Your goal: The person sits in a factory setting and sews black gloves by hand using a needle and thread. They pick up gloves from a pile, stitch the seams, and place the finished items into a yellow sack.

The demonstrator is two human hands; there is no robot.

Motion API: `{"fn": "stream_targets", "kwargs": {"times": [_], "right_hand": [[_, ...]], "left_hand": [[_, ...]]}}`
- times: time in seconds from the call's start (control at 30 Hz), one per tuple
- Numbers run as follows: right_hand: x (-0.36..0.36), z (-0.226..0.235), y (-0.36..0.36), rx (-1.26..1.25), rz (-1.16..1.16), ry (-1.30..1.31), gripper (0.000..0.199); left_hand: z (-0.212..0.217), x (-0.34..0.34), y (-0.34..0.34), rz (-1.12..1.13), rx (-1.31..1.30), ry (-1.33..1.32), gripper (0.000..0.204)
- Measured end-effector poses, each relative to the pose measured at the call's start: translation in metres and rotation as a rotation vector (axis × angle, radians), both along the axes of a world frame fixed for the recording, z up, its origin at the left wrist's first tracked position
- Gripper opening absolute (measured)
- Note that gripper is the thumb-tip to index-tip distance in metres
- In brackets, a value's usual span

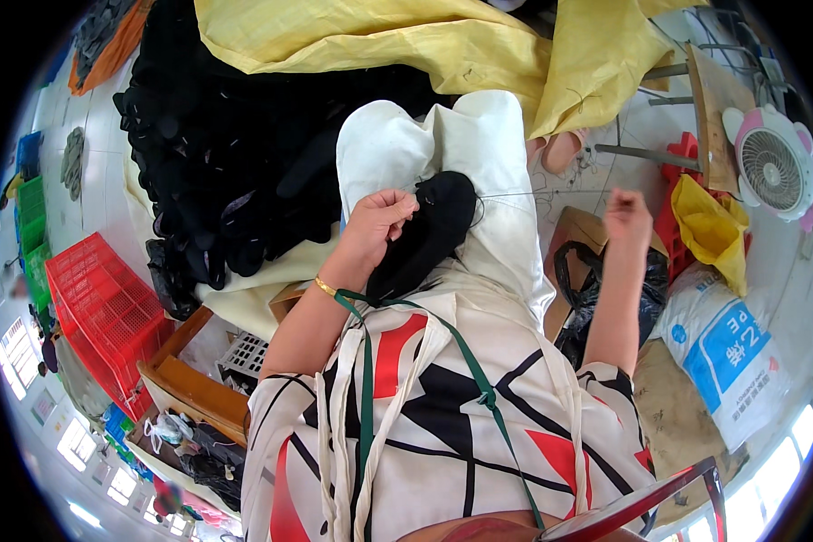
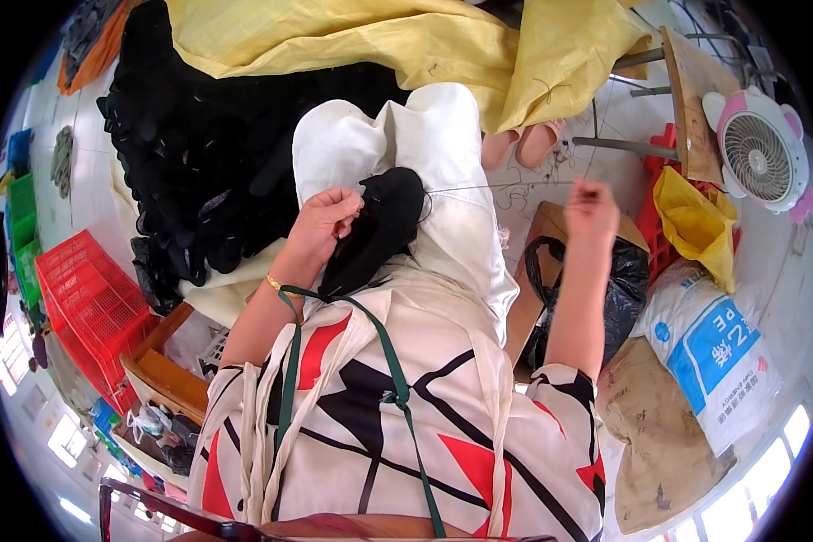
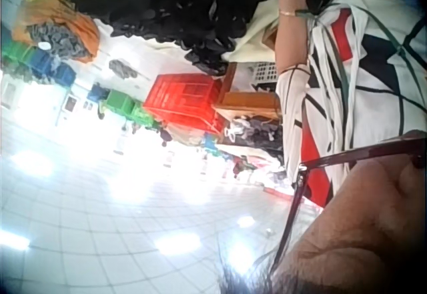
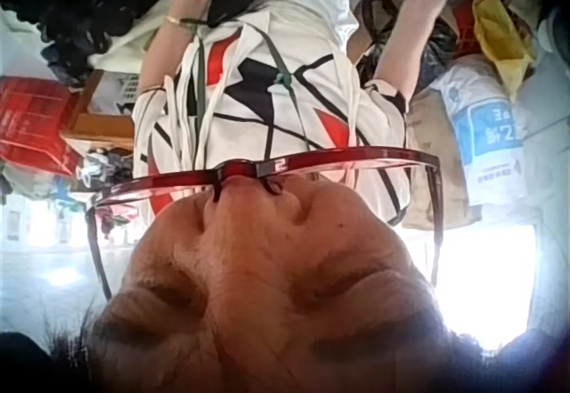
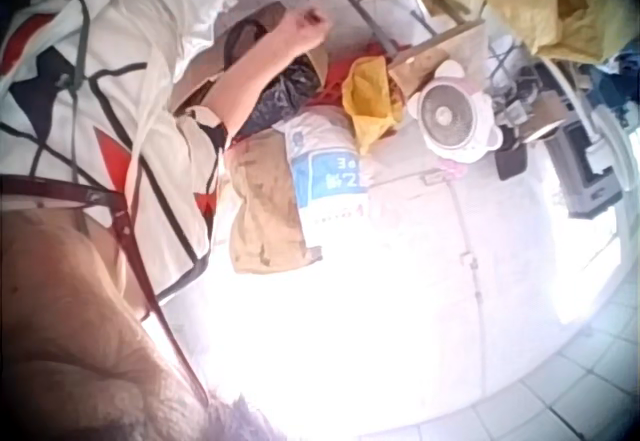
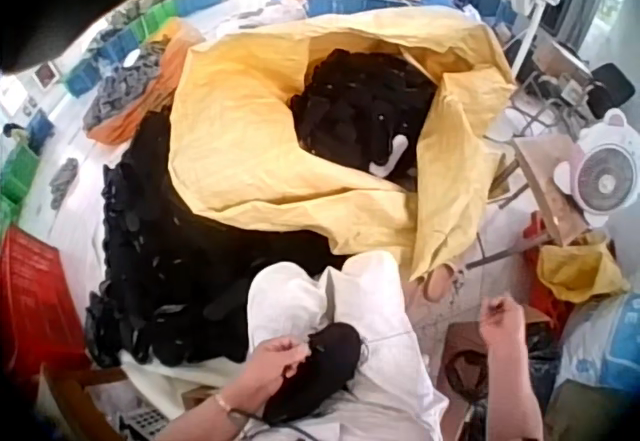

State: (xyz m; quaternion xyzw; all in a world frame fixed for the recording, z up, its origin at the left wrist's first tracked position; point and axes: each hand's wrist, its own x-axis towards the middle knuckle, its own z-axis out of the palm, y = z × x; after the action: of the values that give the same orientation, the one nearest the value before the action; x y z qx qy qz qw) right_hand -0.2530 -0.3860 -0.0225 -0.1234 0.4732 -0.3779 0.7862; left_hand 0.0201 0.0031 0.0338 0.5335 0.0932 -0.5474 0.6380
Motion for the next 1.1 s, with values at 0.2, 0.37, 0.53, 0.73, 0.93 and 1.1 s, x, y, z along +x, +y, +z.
{"fn": "stream_targets", "kwargs": {"times": [0.2,0.37,0.53,0.73,0.93,1.1], "right_hand": [[-0.071,0.012,-0.047,-0.44,-0.531,0.689,0.01],[-0.095,-0.01,-0.045,-0.535,-0.394,0.761,0.015],[-0.108,-0.037,-0.061,-0.684,-0.228,0.852,0.013],[-0.098,-0.03,-0.051,-0.725,-0.237,1.025,0.015],[-0.13,-0.012,-0.094,-1.427,-0.003,1.535,0.027],[-0.154,0.018,-0.136,-1.27,-0.012,1.585,0.02]], "left_hand": [[0.001,0.007,0.002,-0.01,-0.006,0.048,0.011],[0.006,0.012,-0.008,-0.173,0.062,-0.213,0.018],[0.023,0.003,-0.027,-0.364,0.114,-1.164,0.036],[0.014,-0.003,-0.025,-0.267,0.177,-1.139,0.029],[0.008,-0.012,-0.025,-0.116,0.054,-1.035,0.038],[0.005,-0.017,-0.02,-0.114,0.1,-1.039,0.045]]}}
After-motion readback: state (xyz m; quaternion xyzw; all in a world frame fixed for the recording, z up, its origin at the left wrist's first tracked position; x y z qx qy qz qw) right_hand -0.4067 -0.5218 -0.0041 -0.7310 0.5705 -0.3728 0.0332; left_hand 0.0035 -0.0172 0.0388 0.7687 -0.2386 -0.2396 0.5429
